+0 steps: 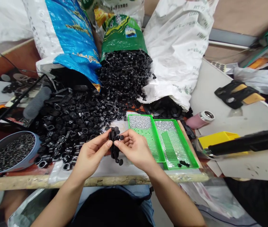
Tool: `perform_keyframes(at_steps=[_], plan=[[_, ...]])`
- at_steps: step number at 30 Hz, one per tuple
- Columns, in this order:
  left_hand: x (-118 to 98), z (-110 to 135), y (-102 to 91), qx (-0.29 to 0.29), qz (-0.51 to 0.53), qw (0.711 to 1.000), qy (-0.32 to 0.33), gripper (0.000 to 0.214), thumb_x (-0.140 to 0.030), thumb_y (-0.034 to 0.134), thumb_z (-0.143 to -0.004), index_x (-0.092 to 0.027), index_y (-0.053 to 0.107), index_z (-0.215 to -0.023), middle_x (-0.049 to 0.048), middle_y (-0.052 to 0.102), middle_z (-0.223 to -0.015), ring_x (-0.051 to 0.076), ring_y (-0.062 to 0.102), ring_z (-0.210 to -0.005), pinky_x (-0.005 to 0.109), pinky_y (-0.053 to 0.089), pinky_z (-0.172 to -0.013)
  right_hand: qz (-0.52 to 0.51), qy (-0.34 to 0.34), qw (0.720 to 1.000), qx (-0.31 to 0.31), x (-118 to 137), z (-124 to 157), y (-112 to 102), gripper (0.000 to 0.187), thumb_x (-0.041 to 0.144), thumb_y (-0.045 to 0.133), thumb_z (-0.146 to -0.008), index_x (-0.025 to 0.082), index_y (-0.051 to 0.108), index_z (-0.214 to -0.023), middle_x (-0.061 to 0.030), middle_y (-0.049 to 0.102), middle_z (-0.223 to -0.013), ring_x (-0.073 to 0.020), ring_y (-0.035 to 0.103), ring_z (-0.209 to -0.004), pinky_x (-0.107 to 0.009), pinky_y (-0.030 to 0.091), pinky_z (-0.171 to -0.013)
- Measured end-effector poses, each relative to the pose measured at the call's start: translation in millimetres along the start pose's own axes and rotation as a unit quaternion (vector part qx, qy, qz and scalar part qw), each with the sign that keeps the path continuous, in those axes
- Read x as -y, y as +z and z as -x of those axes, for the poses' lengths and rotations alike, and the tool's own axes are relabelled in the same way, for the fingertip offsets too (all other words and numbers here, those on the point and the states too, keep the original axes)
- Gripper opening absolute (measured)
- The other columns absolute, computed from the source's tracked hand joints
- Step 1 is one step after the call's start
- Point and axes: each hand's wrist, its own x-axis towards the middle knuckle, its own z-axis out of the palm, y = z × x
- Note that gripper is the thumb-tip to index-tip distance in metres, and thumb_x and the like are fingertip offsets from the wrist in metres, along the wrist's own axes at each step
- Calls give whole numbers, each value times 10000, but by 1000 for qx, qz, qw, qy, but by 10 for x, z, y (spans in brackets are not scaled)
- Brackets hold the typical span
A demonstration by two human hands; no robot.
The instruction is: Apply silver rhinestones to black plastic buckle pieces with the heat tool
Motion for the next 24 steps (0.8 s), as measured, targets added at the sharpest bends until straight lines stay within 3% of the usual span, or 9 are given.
perform_keyframes(at_steps=[4,9,12,15,17,19,20,22,24], plan=[[13,40,-42,17,-40,998,39,600,-298,868,-775,-271,707,-1352,106,668,-1296,255,678,-1067,284,646,-760,7,-6,1000,11,-22,-44,-29,381,486,847,-726,208,615,-844,5,651,-709,-133,594,-619,-261,500,-557],[71,55,-134,76,-10,996,40,483,-312,869,-772,-283,763,-1243,79,632,-1176,203,648,-970,275,623,-767,-48,13,987,151,-50,-55,-94,391,498,839,-738,197,590,-731,32,577,-662,-100,521,-583,-236,440,-547],[135,40,-166,83,-53,995,31,384,-359,818,-835,-251,768,-1200,83,681,-1145,218,658,-993,311,590,-872,-42,-12,989,141,-127,-57,-105,382,465,836,-762,188,580,-698,46,545,-629,-84,477,-574,-217,391,-541],[182,9,-184,99,-116,988,30,292,-400,763,-882,-208,784,-1101,97,724,-1102,244,670,-1017,322,554,-919,-40,0,977,211,-198,-202,-175,357,448,863,-728,183,625,-714,39,604,-652,-94,534,-592,-220,440,-574],[202,-14,-189,101,-95,990,2,343,-437,763,-872,-189,764,-1109,99,744,-1048,246,688,-967,326,561,-885,32,15,963,266,-201,-425,-282,276,398,869,-722,185,708,-791,10,706,-747,-131,635,-677,-247,518,-650],[218,-33,-183,87,-66,994,-26,384,-470,765,-860,-175,739,-1106,88,755,-975,230,694,-892,315,564,-839,189,22,962,196,-177,-737,-425,176,316,822,-788,204,769,-912,-25,781,-925,-173,715,-852,-282,564,-796],[224,-40,-175,78,-62,995,-32,387,-479,767,-855,-171,733,-1086,83,755,-946,220,690,-864,305,561,-819,285,30,954,85,-165,-914,-504,131,289,771,-846,221,779,-957,-33,790,-1006,-181,726,-940,-289,558,-871],[233,-49,-150,67,-65,995,-31,383,-486,775,-843,-166,731,-1048,74,752,-909,209,678,-835,289,551,-789,371,59,925,-59,-163,-1270,-663,212,218,596,-975,186,754,-1114,-124,745,-1221,-241,675,-1183,-370,486,-1044],[234,-53,-122,69,-59,995,-35,392,-487,778,-835,-164,733,-1053,74,753,-908,210,679,-841,288,549,-785,418,107,891,-143,-204,-1581,-813,267,162,533,-996,109,718,-1181,-233,670,-1327,-332,581,-1335,-486,403,-1126]])
